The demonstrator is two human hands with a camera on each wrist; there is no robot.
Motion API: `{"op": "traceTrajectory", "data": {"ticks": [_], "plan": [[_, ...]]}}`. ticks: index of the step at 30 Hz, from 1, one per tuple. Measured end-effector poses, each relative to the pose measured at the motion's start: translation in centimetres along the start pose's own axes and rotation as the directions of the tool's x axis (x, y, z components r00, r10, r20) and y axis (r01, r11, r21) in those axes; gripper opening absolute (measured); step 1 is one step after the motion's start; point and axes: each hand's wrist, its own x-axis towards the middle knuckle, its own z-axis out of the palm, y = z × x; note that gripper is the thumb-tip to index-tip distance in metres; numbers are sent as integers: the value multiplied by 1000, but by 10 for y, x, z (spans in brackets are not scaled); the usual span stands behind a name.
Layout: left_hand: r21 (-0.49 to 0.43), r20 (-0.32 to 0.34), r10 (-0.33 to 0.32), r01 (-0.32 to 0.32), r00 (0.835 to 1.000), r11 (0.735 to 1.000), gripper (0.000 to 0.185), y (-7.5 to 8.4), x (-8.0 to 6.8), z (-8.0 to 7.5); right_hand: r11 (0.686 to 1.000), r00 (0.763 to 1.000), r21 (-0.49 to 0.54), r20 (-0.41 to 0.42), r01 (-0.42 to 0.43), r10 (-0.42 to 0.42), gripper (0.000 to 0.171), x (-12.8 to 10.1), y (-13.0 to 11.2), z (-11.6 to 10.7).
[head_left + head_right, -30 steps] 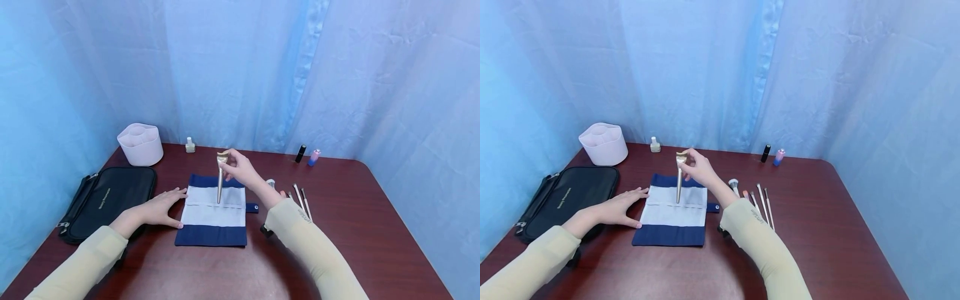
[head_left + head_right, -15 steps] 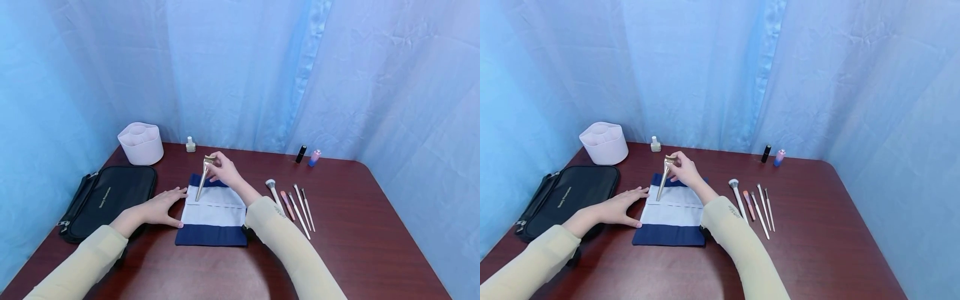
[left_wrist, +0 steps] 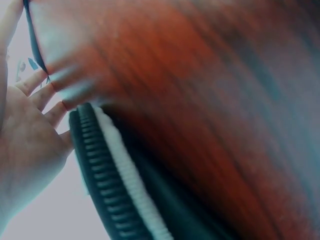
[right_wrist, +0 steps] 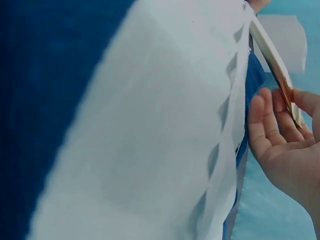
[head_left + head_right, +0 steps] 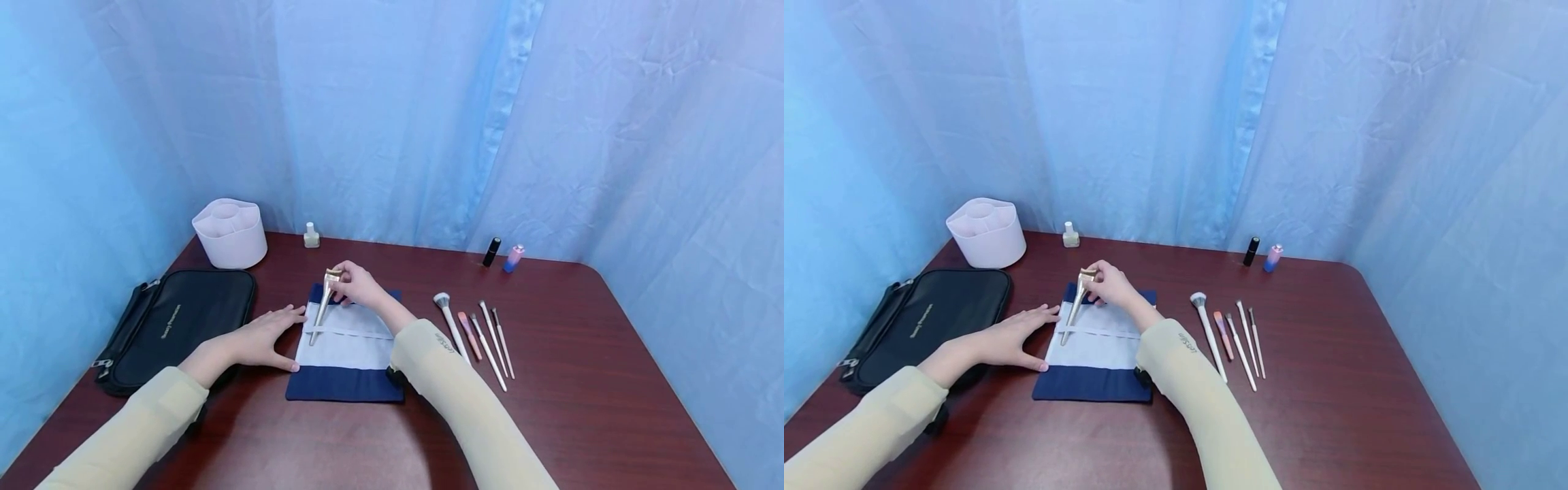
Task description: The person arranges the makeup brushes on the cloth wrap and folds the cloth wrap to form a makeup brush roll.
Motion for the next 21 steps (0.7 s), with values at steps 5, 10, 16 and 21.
{"op": "traceTrajectory", "data": {"ticks": [5, 10, 16, 21], "plan": [[-5, 11, 9, -9, 1000, 1000, 97, 0, -1, -1, 992, 997, -127, 77, -1, 11, 29, 0, 2, 2], [-13, 22, 23, -22, 999, 1000, 102, 0, -2, -3, 976, 991, -214, 136, 39, -9, 27, -2, 1, 3], [-11, 22, 35, -34, 999, 999, 104, 0, -3, -3, 942, 975, -320, 219, 104, -33, 27, -6, 2, 5], [-7, 18, 33, -32, 999, 999, 105, 2, -4, -2, 919, 958, -359, 283, 161, -57, 25, -9, 2, 6]]}}
